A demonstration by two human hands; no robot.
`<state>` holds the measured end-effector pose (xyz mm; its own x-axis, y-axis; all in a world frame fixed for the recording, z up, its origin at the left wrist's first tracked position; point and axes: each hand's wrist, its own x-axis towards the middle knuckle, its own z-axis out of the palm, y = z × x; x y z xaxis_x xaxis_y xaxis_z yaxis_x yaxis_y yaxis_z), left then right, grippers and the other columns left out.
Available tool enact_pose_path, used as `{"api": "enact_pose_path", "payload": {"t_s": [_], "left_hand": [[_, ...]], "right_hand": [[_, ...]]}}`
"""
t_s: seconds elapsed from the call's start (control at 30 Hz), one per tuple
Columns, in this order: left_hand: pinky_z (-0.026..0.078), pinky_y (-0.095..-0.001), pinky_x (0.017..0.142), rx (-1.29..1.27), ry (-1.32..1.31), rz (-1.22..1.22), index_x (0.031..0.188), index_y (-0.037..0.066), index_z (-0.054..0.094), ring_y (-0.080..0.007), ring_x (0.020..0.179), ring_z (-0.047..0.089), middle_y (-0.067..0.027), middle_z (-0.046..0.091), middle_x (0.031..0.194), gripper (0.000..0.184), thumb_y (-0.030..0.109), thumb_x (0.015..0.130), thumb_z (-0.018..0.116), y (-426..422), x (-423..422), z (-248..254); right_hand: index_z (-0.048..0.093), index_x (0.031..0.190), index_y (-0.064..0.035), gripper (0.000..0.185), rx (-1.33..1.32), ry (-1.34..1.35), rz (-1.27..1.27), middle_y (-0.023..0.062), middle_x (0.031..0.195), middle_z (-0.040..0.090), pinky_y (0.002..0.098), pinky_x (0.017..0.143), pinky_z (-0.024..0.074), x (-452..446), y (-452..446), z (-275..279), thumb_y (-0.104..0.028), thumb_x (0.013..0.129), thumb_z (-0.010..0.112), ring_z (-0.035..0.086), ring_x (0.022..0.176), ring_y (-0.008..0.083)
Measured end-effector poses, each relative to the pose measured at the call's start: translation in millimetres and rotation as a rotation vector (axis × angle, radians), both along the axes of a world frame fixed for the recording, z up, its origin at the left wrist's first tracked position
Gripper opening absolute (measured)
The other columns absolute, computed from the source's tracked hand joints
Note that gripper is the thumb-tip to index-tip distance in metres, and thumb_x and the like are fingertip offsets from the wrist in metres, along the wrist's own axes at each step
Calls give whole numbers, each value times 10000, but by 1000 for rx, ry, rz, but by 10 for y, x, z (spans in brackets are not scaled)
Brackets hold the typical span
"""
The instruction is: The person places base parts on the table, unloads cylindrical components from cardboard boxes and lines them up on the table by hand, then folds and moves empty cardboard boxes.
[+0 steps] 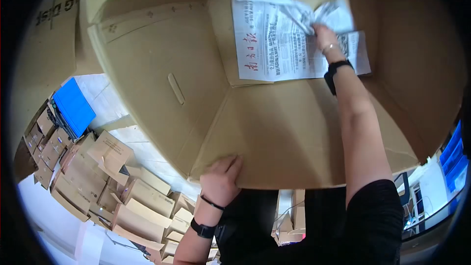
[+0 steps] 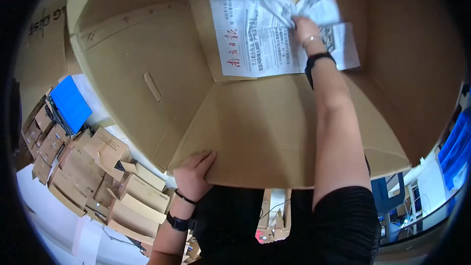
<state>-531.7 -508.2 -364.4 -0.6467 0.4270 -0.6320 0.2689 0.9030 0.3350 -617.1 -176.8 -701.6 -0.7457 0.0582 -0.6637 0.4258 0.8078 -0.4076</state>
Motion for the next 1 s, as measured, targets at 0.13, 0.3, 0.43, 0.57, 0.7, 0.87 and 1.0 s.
{"api": "enact_pose_path", "payload": {"t_s": [0.13, 0.3, 0.43, 0.57, 0.7, 0.87, 1.0], "left_hand": [[479, -335, 688, -34, -53, -3, 891, 122, 621, -255, 840, 579, -66, 598, 917, 256, 130, 637, 593, 24, -91, -4], [477, -368, 694, -48, -10, -64, 932, 158, 597, -254, 852, 578, -57, 597, 907, 256, 123, 683, 549, -7, -36, -33], [482, -385, 696, -225, -286, -151, 925, 138, 603, -281, 830, 591, -98, 615, 890, 230, 112, 725, 490, 113, -134, 69], [484, -378, 733, -166, -205, -145, 864, 116, 643, -271, 883, 592, -120, 616, 930, 221, 132, 766, 446, 269, -173, 409], [483, -375, 736, -67, -172, -118, 875, 117, 647, -268, 882, 594, -117, 616, 938, 228, 136, 772, 444, 441, -120, 1199], [482, -373, 739, -24, -183, 37, 859, 111, 650, -265, 885, 594, -103, 621, 935, 183, 137, 754, 503, 293, 68, 2072], [488, -370, 704, -52, -107, 33, 839, 127, 644, -270, 852, 596, -95, 626, 872, 165, 163, 736, 521, -22, 386, 2114]], "right_hand": [[414, 1177, -139, 463, -283, -186, 328, 199, 1066, 539, 365, 831, 416, 802, -285, 654, -110, 720, 484, 526, 993, 313], [512, 1115, -183, 430, -307, -473, 518, 146, 1023, 577, 356, 810, 419, 659, -96, 2033, -207, 687, 551, 555, 930, 296], [377, 1213, -85, 767, -286, -305, 193, 195, 1045, 546, 356, 833, 420, 615, 466, 3154, -211, 536, 713, 536, 960, 306], [392, 1155, -65, 607, -9, -160, 119, 200, 1060, 524, 411, 814, 415, 966, 755, 3530, -106, 601, 634, 512, 970, 343], [618, 764, -57, 133, 219, -30, 320, 179, 879, 561, 438, 794, 400, 1221, 1022, 3883, -113, 672, 540, 484, 964, 352], [604, 728, -26, 209, 320, 582, 646, 158, 778, 596, 374, 786, 428, 833, 694, 5107, -116, 549, 662, 527, 933, 303], [590, 927, -12, 389, -13, 212, 220, 159, 898, 592, 323, 759, 454, 646, 719, 5310, -84, 554, 674, 582, 820, 274]]}}
